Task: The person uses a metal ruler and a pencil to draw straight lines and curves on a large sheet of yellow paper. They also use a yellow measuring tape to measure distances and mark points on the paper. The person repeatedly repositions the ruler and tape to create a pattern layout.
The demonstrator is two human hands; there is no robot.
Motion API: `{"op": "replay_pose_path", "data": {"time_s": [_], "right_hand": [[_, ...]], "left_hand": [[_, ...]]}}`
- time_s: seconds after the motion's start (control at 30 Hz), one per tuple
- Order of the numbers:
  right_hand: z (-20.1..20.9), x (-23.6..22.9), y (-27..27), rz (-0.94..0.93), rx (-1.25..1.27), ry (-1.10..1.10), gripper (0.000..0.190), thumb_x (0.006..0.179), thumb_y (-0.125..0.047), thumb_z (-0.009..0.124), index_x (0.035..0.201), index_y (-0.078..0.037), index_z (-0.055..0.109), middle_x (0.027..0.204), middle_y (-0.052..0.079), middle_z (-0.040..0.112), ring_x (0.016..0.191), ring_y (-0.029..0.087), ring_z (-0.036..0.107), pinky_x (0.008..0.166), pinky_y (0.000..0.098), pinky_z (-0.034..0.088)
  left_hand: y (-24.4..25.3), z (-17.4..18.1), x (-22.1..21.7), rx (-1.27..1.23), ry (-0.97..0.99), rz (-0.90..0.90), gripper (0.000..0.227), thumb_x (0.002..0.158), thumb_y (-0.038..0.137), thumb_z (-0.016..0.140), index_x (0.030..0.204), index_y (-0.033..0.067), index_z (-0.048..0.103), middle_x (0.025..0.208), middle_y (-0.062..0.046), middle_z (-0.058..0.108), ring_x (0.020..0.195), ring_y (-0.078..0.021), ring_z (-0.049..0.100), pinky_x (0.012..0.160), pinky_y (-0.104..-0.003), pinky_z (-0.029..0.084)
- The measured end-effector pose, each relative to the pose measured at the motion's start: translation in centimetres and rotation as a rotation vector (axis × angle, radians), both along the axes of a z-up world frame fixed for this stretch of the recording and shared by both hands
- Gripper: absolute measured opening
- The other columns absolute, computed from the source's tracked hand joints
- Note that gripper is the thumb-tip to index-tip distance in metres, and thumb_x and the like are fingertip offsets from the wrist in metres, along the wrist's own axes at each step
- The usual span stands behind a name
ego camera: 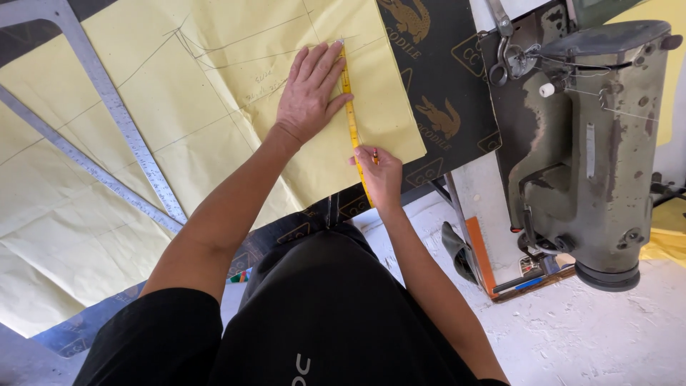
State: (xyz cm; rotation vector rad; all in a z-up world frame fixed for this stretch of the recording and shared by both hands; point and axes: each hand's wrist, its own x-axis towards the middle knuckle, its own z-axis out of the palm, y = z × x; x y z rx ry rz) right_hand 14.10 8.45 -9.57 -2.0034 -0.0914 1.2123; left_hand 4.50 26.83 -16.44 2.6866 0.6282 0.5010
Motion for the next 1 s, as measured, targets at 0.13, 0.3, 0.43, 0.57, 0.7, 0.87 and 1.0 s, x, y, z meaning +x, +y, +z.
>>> {"op": "replay_pose_path", "data": {"time_s": [0.13,0.3,0.43,0.57,0.7,0.87,1.0], "right_hand": [[-0.9,-0.2,-2.0,0.024,0.022,-0.024,0.022,0.094,-0.024,0.071,0.097,-0.004,0.077,0.079,0.007,0.079,0.074,0.008,0.066,0.073,0.0247,0.052],[2.8,-1.3,-5.2,0.088,-0.139,-0.053,0.021,0.090,-0.023,0.066,0.082,-0.008,0.078,0.079,0.000,0.079,0.076,0.006,0.069,0.082,0.0259,0.055],[3.0,-2.7,-9.2,0.075,-0.293,-0.037,0.026,0.092,-0.029,0.067,0.086,-0.008,0.081,0.076,-0.002,0.077,0.054,0.004,0.042,0.054,0.0250,0.036],[2.5,-2.9,-11.1,0.052,-0.364,0.018,0.030,0.092,-0.034,0.071,0.090,-0.006,0.082,0.082,0.001,0.080,0.052,0.005,0.041,0.050,0.0235,0.031],[-0.1,-2.4,-14.8,0.227,-0.366,-0.159,0.041,0.093,-0.037,0.063,0.120,-0.009,0.075,0.120,0.008,0.076,0.116,0.025,0.069,0.101,0.0379,0.054],[2.2,-0.3,-13.1,-0.104,-0.217,-0.186,0.056,0.107,-0.043,0.036,0.101,-0.007,0.078,0.085,0.008,0.078,0.075,0.017,0.072,0.070,0.0297,0.055],[2.7,1.8,-10.7,-0.199,-0.100,-0.194,0.064,0.110,-0.045,0.029,0.095,-0.005,0.077,0.075,0.007,0.069,0.065,0.015,0.061,0.061,0.0268,0.048]], "left_hand": [[0.0,-0.4,-0.1,-0.022,0.035,-0.003,0.061,0.115,0.047,0.055,0.148,-0.0041,0.058,0.162,-0.016,0.038,0.149,-0.0355,0.037,0.125,-0.054,0.024],[0.4,0.9,-0.2,-0.074,0.075,-0.044,0.071,0.112,0.053,0.060,0.151,-0.0062,0.056,0.164,-0.018,0.035,0.149,-0.0381,0.035,0.125,-0.057,0.023],[0.6,1.1,-0.5,-0.126,0.177,-0.083,0.089,0.104,0.066,0.064,0.156,-0.0038,0.048,0.166,-0.019,0.029,0.151,-0.0404,0.031,0.125,-0.056,0.016],[0.5,1.0,-0.5,-0.114,0.247,-0.092,0.097,0.104,0.074,0.056,0.160,-0.0048,0.046,0.170,-0.019,0.021,0.155,-0.0378,0.022,0.127,-0.054,0.009],[0.4,1.0,-0.5,-0.084,0.237,-0.093,0.095,0.105,0.073,0.055,0.159,-0.0053,0.048,0.169,-0.019,0.022,0.155,-0.0384,0.023,0.127,-0.054,0.009],[0.4,1.2,-0.4,-0.076,0.232,-0.087,0.097,0.105,0.077,0.047,0.159,-0.0045,0.046,0.168,-0.020,0.024,0.154,-0.0387,0.023,0.126,-0.055,0.011],[0.5,1.0,-0.5,-0.073,0.204,-0.088,0.095,0.104,0.075,0.051,0.157,-0.0044,0.048,0.168,-0.019,0.025,0.154,-0.0386,0.025,0.127,-0.056,0.011]]}}
